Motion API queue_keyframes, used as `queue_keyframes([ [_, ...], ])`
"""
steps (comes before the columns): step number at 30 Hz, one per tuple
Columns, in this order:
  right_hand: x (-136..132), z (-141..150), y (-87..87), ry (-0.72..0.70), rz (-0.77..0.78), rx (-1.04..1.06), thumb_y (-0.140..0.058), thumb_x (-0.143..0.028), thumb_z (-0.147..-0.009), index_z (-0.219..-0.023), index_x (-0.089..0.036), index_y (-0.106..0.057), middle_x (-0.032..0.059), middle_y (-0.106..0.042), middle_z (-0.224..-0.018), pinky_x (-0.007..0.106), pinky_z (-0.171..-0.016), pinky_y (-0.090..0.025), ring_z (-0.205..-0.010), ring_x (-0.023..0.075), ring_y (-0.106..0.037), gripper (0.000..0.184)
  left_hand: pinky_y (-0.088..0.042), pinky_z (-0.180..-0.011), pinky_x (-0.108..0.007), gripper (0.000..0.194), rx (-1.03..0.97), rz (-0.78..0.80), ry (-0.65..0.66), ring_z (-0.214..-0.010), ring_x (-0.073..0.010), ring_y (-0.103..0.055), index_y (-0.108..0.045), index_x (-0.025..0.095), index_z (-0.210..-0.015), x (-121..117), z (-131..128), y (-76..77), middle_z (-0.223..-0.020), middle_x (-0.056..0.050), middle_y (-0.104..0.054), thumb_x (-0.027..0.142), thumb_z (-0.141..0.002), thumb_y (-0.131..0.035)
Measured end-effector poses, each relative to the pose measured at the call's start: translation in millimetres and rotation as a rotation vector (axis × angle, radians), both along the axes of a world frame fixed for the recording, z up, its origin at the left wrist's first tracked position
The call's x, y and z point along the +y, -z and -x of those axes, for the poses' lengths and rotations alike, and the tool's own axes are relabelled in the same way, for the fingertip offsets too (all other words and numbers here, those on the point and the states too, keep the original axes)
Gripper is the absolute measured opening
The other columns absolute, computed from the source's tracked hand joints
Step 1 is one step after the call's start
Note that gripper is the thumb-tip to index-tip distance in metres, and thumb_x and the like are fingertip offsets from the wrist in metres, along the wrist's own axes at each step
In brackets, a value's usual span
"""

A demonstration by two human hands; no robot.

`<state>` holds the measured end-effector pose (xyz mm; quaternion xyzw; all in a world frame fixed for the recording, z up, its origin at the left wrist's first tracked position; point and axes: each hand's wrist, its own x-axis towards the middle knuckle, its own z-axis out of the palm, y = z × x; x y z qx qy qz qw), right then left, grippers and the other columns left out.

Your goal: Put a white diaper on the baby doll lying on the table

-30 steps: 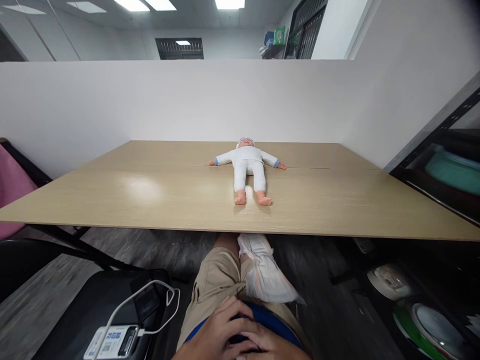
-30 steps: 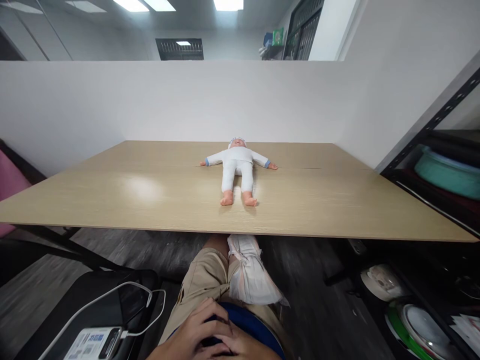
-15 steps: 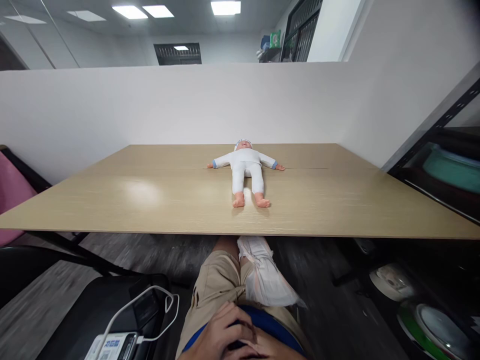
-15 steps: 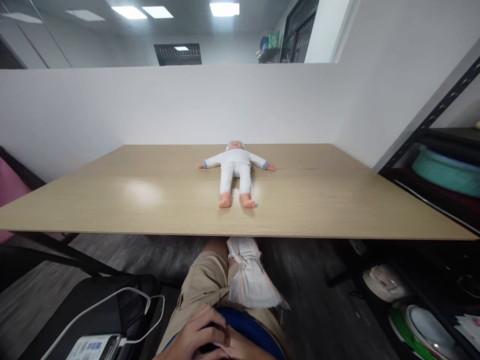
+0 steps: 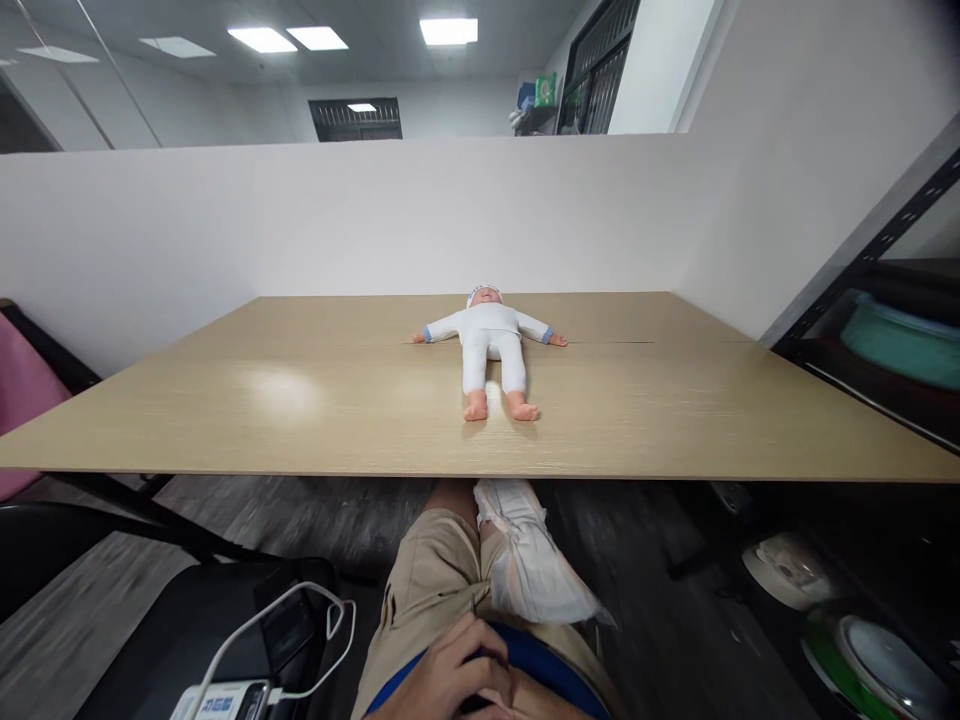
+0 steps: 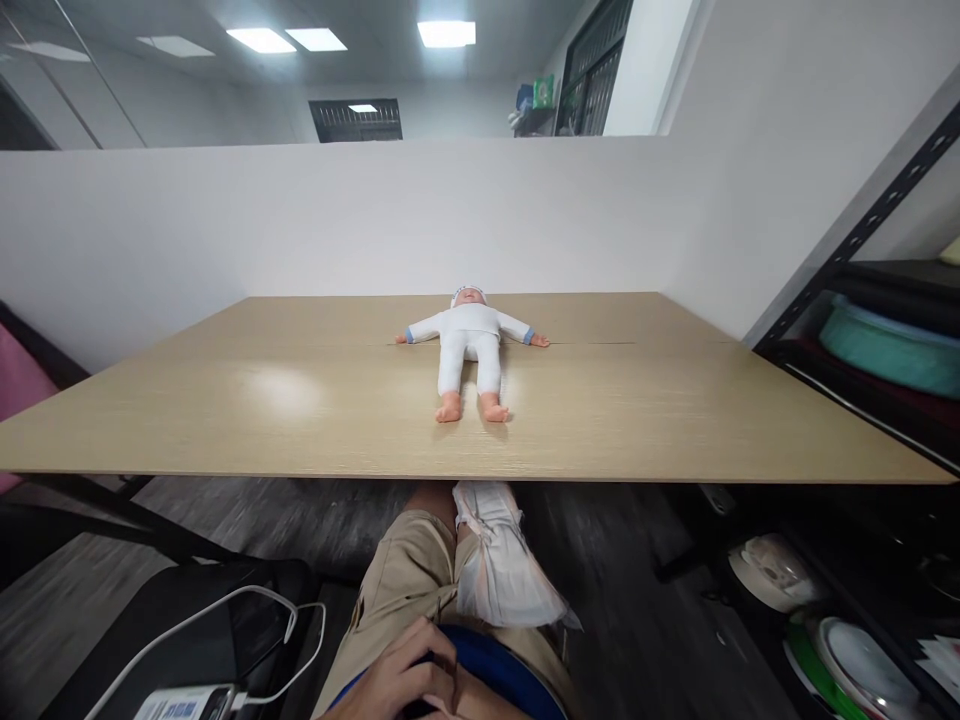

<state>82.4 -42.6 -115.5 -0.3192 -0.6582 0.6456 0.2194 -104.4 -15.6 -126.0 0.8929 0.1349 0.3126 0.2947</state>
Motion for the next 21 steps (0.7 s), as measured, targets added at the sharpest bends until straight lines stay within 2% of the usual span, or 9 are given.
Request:
queue_keyframes([
  [3,2,3,2.5,-0.003,0.003,-0.017,-0.082,-0.060,-0.091,-0.128,-0.036,-0.083,0.0050,-0.070,-0.140,0.047,-0.128,-0.042,-0.144,0.0361,-0.058,0.044,-0.051,-0.090,-0.025,0.019,-0.059,-0.012,0.009,-0.105,-0.0153,-0.065,-0.064,0.022,-0.108,1,-2,14.9,-0.117,-0.005,-0.069,0.040,-0.110,-0.070],
  [6,-1,-2,2.4,-0.009,0.000,-0.020,-0.079,-0.058,-0.093,-0.128,-0.033,-0.083,0.0066,-0.071,-0.137,0.047,-0.127,-0.042,-0.141,0.0354,-0.060,0.043,-0.053,-0.091,-0.026,0.024,-0.101,-0.011,0.013,-0.105,-0.0165,-0.066,-0.064,0.023,-0.120,1,-2,20.2,-0.117,-0.007,-0.071,0.044,-0.109,-0.071],
  [8,-5,-8,-0.7,-0.010,0.011,-0.010,-0.075,-0.057,-0.096,-0.133,-0.031,-0.081,0.0077,-0.070,-0.138,0.046,-0.126,-0.044,-0.141,0.0339,-0.060,0.046,-0.054,-0.092,-0.027,0.032,-0.083,-0.008,0.002,-0.107,-0.0176,-0.067,-0.065,0.023,-0.130,1,-1,18.0,-0.118,-0.008,-0.072,0.047,-0.109,-0.069],
  [11,-10,-14,-8.6,0.022,0.057,0.009,-0.072,-0.056,-0.099,-0.139,-0.030,-0.077,0.0075,-0.071,-0.137,0.042,-0.122,-0.048,-0.139,0.0312,-0.060,0.047,-0.055,-0.094,-0.028,0.033,-0.010,0.002,-0.017,-0.109,-0.0185,-0.069,-0.068,0.026,-0.136,0,3,9.2,-0.119,-0.008,-0.073,0.046,-0.110,-0.068],
  [16,-8,-12,-13.5,0.108,0.051,-0.037,-0.071,-0.050,-0.101,-0.131,-0.029,-0.078,0.0061,-0.074,-0.121,0.043,-0.120,-0.050,-0.129,0.0294,-0.065,0.038,-0.055,-0.094,-0.028,0.028,-0.020,-0.004,-0.023,-0.107,-0.0179,-0.072,-0.071,0.026,-0.131,-4,5,-5.2,-0.118,-0.007,-0.075,0.041,-0.108,-0.072],
  [21,-4,-9,-4.7,0.083,0.041,-0.044,-0.074,-0.053,-0.098,-0.126,-0.029,-0.080,0.0050,-0.075,-0.115,0.043,-0.114,-0.055,-0.121,0.0296,-0.069,0.038,-0.054,-0.092,-0.029,0.020,-0.042,-0.032,-0.042,-0.104,-0.0174,-0.072,-0.070,0.025,-0.124,-3,3,-6.7,-0.116,-0.007,-0.077,0.038,-0.110,-0.070],
])
